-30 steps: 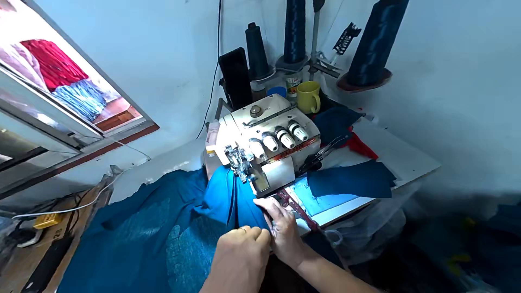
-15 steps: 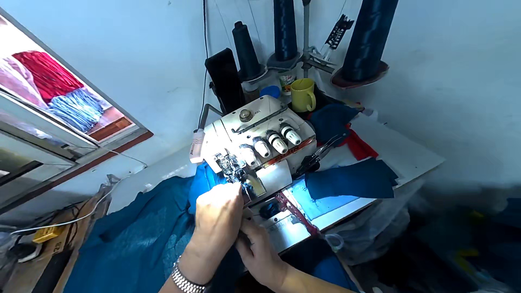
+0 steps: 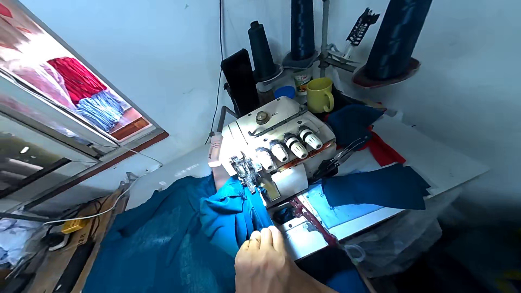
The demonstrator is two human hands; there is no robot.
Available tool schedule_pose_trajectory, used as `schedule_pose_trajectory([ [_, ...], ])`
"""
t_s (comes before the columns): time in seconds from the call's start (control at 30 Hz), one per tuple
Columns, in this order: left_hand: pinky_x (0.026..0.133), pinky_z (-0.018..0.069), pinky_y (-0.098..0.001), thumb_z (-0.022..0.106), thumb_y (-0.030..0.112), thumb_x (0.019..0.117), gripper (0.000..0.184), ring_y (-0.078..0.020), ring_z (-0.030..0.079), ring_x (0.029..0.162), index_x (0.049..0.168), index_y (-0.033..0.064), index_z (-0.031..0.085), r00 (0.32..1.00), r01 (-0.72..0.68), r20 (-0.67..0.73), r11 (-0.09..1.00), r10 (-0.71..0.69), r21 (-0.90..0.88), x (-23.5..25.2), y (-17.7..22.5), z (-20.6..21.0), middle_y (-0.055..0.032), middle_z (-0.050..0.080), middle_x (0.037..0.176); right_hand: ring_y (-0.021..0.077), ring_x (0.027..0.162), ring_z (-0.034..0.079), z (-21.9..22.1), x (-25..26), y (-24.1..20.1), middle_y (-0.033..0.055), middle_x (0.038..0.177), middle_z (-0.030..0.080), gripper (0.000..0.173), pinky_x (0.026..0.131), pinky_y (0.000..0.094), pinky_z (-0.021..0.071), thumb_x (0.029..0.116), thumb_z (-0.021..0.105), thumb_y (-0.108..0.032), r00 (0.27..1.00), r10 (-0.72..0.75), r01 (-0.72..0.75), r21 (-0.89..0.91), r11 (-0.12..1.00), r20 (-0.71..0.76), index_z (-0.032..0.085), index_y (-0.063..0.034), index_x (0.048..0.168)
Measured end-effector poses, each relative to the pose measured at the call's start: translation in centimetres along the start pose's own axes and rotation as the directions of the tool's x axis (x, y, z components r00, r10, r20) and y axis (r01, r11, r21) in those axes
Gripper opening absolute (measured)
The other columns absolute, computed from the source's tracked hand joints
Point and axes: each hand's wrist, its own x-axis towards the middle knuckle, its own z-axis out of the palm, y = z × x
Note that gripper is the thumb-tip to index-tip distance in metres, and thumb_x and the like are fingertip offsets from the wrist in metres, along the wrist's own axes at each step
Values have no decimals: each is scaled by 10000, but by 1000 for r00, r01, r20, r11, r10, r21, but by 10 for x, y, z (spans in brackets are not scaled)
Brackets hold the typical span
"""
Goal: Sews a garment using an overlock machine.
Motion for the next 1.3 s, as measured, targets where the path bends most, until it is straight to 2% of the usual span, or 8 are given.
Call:
schedule_pose_trajectory([
  [0.07,493,490,-312,603,46,885,174,-217,678,606,853,10,770,999,32,-26,999,-33,-29,8,-5,5,-79,682,685,301,946,716,54,29,65,218,989,726,259,883,437,555,946,613,-127,930,-253,260,-11,966,-265,694,83,1073],
  [0.33,557,557,-357,597,120,927,192,-224,688,652,895,41,769,987,85,-113,966,-116,-242,22,-39,44,-76,669,708,230,916,737,67,45,83,153,949,743,197,854,383,591,933,604,-99,771,-490,506,-76,859,-406,718,24,1038],
  [0.47,913,483,-539,534,436,1015,413,-271,629,1062,1212,127,725,993,114,66,835,-94,-538,28,-122,60,-32,720,1112,243,773,725,78,54,92,141,799,717,150,736,405,592,886,613,-65,742,-490,493,-123,861,-459,732,20,916],
  [0.63,976,412,-520,474,505,1022,397,-189,588,1066,1020,200,729,976,66,203,783,78,-619,10,-200,95,79,684,970,240,790,728,78,54,92,140,810,723,151,762,397,592,895,612,-68,749,-491,486,-134,864,-445,735,17,911],
  [0.83,970,524,-519,595,75,987,190,-359,648,1105,1122,8,711,950,80,296,841,98,-536,-37,-253,94,-148,705,1111,144,1012,640,94,45,85,141,1013,641,95,910,235,533,940,562,-53,525,-442,508,-149,848,-728,617,12,983],
  [1.0,1048,466,-532,526,-47,1008,209,-442,648,1129,1078,-102,716,859,226,512,883,18,-410,-22,-187,-40,-266,704,1100,442,1315,545,120,37,44,341,1349,573,433,1108,501,453,934,636,-103,763,-510,542,-37,840,-397,587,140,1289],
  [1.1,916,553,-441,551,-6,985,169,-343,700,975,931,-24,710,868,-242,256,812,426,-531,-43,-150,-88,-178,718,943,345,1392,493,73,38,-16,318,1438,527,502,1184,393,368,978,568,-92,899,-434,436,46,899,-56,490,160,1405],
  [1.3,1182,333,-503,500,158,1048,246,-280,657,1124,900,73,677,833,-386,117,718,541,-579,-53,-137,-42,-85,710,929,358,1228,608,69,48,18,281,1266,643,382,1096,490,440,992,603,-153,914,-339,360,-62,931,222,618,107,1272],
])
